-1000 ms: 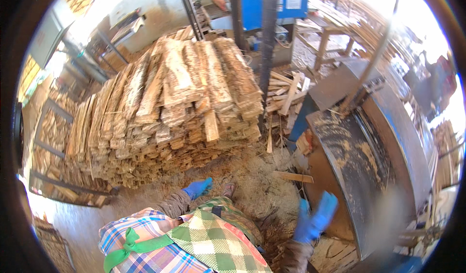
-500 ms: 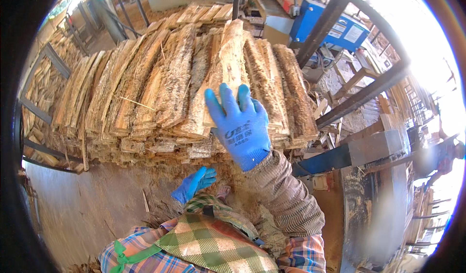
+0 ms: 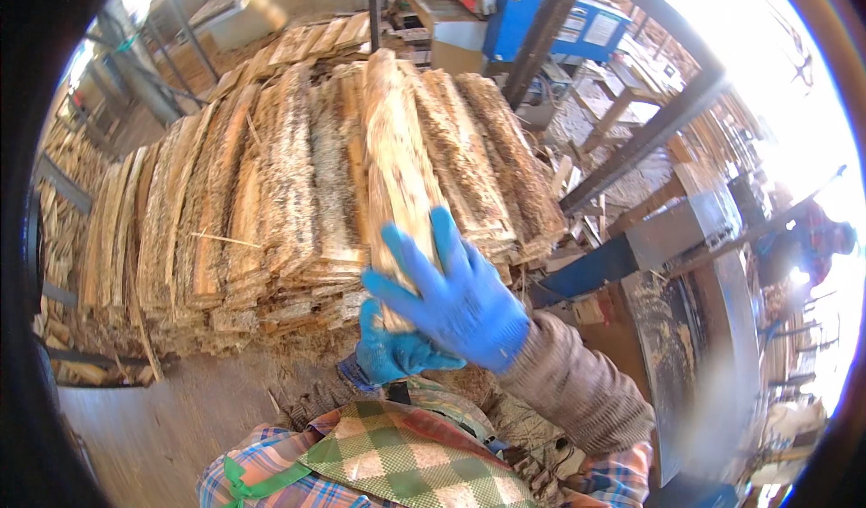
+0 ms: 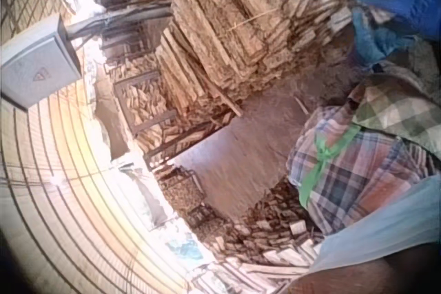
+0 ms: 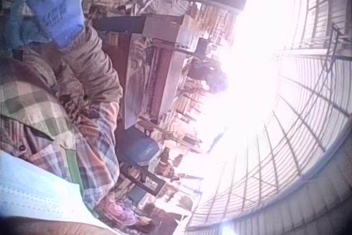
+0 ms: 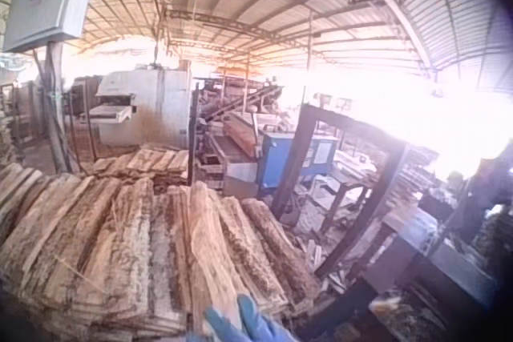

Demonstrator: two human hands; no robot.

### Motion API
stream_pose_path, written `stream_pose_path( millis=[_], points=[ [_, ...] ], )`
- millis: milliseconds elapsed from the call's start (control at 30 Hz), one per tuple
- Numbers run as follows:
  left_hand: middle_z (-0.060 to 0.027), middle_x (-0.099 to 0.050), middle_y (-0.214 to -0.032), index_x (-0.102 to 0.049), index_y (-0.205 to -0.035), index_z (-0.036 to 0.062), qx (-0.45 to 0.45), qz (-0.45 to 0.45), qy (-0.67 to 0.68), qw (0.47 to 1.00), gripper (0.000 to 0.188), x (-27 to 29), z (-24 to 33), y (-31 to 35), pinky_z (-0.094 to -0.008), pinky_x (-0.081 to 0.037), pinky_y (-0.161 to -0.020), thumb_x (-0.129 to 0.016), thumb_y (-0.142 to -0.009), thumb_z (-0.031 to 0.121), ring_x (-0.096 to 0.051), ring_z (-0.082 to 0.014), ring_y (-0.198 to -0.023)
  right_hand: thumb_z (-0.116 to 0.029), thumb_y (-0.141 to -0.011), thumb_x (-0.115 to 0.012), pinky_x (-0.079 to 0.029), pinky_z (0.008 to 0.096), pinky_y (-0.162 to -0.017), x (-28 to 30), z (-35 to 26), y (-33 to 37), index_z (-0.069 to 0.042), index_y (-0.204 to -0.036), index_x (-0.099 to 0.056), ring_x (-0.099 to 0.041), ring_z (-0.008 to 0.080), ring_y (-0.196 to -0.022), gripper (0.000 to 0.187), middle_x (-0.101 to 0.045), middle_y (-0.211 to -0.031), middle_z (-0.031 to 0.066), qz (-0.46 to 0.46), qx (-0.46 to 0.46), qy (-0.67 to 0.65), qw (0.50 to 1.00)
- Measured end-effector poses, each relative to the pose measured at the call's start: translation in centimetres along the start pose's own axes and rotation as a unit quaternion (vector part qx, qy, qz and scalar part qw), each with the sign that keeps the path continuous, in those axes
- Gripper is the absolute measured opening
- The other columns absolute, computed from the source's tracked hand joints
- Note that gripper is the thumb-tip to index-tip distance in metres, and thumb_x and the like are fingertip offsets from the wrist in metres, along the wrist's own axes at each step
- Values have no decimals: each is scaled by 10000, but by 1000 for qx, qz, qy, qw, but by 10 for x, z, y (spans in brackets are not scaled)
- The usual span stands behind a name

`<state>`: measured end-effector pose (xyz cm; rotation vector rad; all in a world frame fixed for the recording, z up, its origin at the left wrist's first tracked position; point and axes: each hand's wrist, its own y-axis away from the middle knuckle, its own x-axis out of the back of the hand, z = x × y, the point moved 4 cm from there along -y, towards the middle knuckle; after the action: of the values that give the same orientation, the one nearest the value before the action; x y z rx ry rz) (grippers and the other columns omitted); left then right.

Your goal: The person repeatedly picks up wooden planks from a stack and feeds them one by one into a planer machine. After each plank passes through, the person retrieves it and places it onto a separate stack. This cycle continues throughout the clip.

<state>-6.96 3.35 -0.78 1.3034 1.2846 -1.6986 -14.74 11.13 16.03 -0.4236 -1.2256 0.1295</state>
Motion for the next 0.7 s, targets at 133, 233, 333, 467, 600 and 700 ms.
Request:
stream_pose_path(
  millis=[133, 233, 333, 467, 600, 700],
  points=[
    [-173, -264, -1703, -186, -1677, 183, -46, -14, -90, 995, 1032, -4, -14, -85, -644, -304, -1235, -459, -926, 837, -326, -373, -1538, -222, -881, -732, -595, 541, -961, 27, -29, 125, -366, -1332, -659, -521, 525, -1338, 480, -480, -1552, 79, 34, -39, -87, 995],
    [-187, -315, -1674, -186, -1675, 158, -101, 74, -100, 987, 1094, -14, -55, -105, -626, -329, -1228, -568, -888, 815, -367, -382, -1508, -245, -861, -785, -549, 600, -1024, 42, -50, 196, -360, -1302, -682, -470, 526, -1387, 467, -477, -1553, 90, 33, -66, -143, 987],
    [-182, -336, -1663, -195, -1662, 101, 54, 47, -255, 964, 1110, -8, -109, -108, -573, -359, -1233, -625, -883, 764, -381, -355, -1505, -270, -855, -827, -471, 611, -1098, 48, -78, 272, -257, -1468, -573, -402, 513, -1455, 664, -411, -1619, 137, 48, -205, -298, 931],
    [-180, -397, -1626, -254, -1626, -7, 161, 52, -218, 961, 1050, -22, -213, -117, -508, -369, -1235, -746, -884, 550, -406, -339, -1495, -288, -839, -882, -320, 552, -1223, 67, -99, 331, -97, -1649, -292, -287, 467, -1545, 1019, -284, -1692, 203, 199, -456, -335, 801],
    [-199, -483, -1554, -306, -1611, 16, 307, 39, -274, 910, 885, 1, -288, -127, -504, -459, -1181, -648, -982, 537, -488, -331, -1433, -299, -874, -864, -291, 482, -1254, 37, -135, 402, -93, -1684, -159, -189, 367, -1597, 1094, -194, -1723, 216, 294, -585, -363, 663],
    [-235, -594, -1430, -410, -1549, -18, 444, 135, -243, 852, 725, 41, -325, -127, -520, -503, -1125, -639, -1021, 424, -610, -357, -1299, -288, -923, -823, -250, 457, -1275, 21, -165, 432, -82, -1688, -111, -177, 317, -1599, 1066, -135, -1737, 215, 356, -676, -434, 478]
  ],
)
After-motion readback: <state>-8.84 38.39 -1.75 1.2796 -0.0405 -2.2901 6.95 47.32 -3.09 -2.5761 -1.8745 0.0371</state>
